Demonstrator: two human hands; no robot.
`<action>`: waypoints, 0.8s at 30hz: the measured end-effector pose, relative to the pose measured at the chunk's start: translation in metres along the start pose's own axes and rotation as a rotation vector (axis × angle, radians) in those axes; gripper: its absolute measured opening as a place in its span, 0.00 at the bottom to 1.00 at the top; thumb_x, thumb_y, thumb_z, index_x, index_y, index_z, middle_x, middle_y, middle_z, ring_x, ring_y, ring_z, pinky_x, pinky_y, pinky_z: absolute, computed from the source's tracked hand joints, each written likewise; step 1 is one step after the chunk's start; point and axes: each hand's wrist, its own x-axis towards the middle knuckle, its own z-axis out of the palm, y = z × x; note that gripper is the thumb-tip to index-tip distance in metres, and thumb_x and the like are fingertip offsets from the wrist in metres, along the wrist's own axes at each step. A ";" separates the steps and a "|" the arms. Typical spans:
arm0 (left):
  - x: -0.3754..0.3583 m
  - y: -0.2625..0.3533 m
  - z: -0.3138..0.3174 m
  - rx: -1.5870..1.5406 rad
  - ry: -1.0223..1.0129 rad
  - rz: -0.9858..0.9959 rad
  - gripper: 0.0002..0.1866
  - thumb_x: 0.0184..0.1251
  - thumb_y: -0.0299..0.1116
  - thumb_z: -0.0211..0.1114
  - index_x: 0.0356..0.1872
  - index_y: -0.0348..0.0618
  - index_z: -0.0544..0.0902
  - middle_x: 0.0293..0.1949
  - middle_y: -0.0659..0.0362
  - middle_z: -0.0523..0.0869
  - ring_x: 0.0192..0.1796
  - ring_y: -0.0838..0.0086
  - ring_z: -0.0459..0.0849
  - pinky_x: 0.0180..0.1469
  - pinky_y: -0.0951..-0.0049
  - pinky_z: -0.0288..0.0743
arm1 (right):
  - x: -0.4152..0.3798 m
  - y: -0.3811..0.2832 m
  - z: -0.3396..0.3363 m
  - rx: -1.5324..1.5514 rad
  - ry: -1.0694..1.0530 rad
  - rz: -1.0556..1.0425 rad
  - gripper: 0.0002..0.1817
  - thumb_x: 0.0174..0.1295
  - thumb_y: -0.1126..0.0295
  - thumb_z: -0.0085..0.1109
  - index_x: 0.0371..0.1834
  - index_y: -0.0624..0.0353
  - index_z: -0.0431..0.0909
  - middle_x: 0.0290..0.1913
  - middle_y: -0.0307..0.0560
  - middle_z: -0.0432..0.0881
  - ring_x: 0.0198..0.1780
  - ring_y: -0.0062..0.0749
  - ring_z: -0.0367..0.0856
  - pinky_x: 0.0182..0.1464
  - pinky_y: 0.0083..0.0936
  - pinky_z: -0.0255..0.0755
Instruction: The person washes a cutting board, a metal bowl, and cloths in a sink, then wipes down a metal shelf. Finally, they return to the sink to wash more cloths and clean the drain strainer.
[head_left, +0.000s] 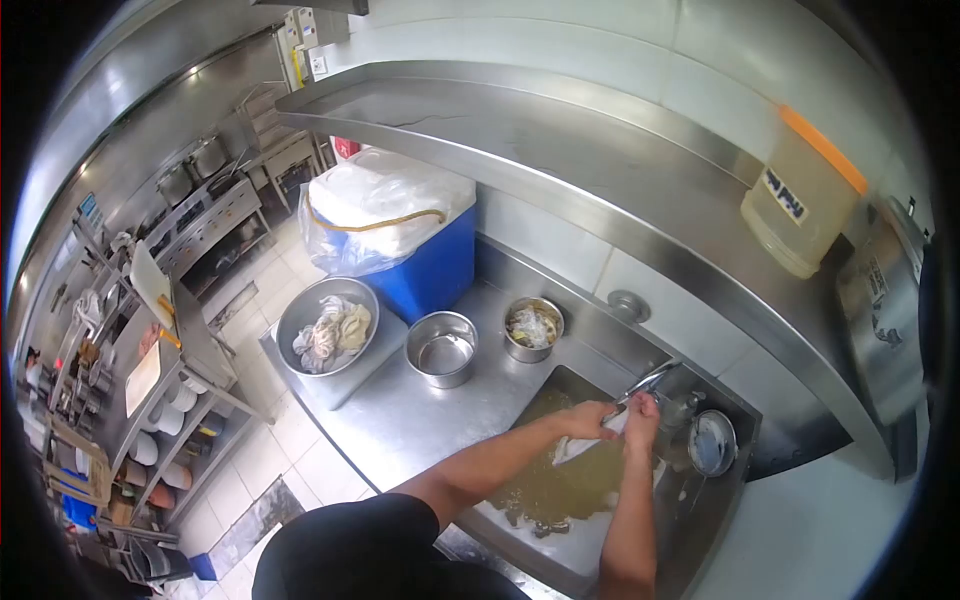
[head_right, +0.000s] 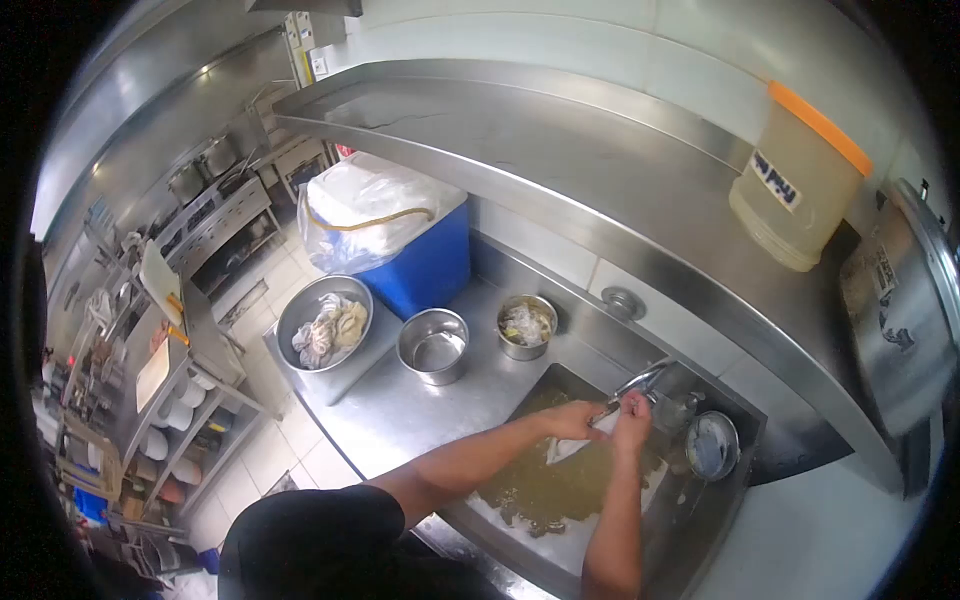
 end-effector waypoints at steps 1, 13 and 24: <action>0.003 -0.014 0.001 0.065 0.062 0.004 0.46 0.50 0.56 0.77 0.65 0.33 0.74 0.58 0.37 0.82 0.60 0.44 0.81 0.63 0.55 0.74 | -0.004 -0.003 0.005 0.050 -0.042 -0.064 0.17 0.71 0.74 0.57 0.62 0.64 0.75 0.51 0.46 0.83 0.50 0.28 0.81 0.52 0.27 0.74; 0.013 -0.033 -0.019 -0.422 -0.046 -0.056 0.16 0.59 0.38 0.79 0.44 0.43 0.88 0.40 0.60 0.89 0.44 0.79 0.82 0.50 0.71 0.76 | -0.024 -0.043 0.004 -0.010 -0.408 -0.064 0.18 0.73 0.68 0.60 0.61 0.60 0.69 0.41 0.41 0.82 0.40 0.22 0.78 0.40 0.24 0.73; 0.019 -0.026 -0.043 -0.041 0.203 -0.057 0.13 0.70 0.38 0.70 0.34 0.36 0.86 0.33 0.61 0.89 0.37 0.80 0.83 0.41 0.74 0.77 | -0.055 -0.035 -0.006 0.014 -0.525 0.041 0.07 0.70 0.66 0.64 0.44 0.55 0.79 0.33 0.32 0.78 0.32 0.14 0.72 0.32 0.18 0.65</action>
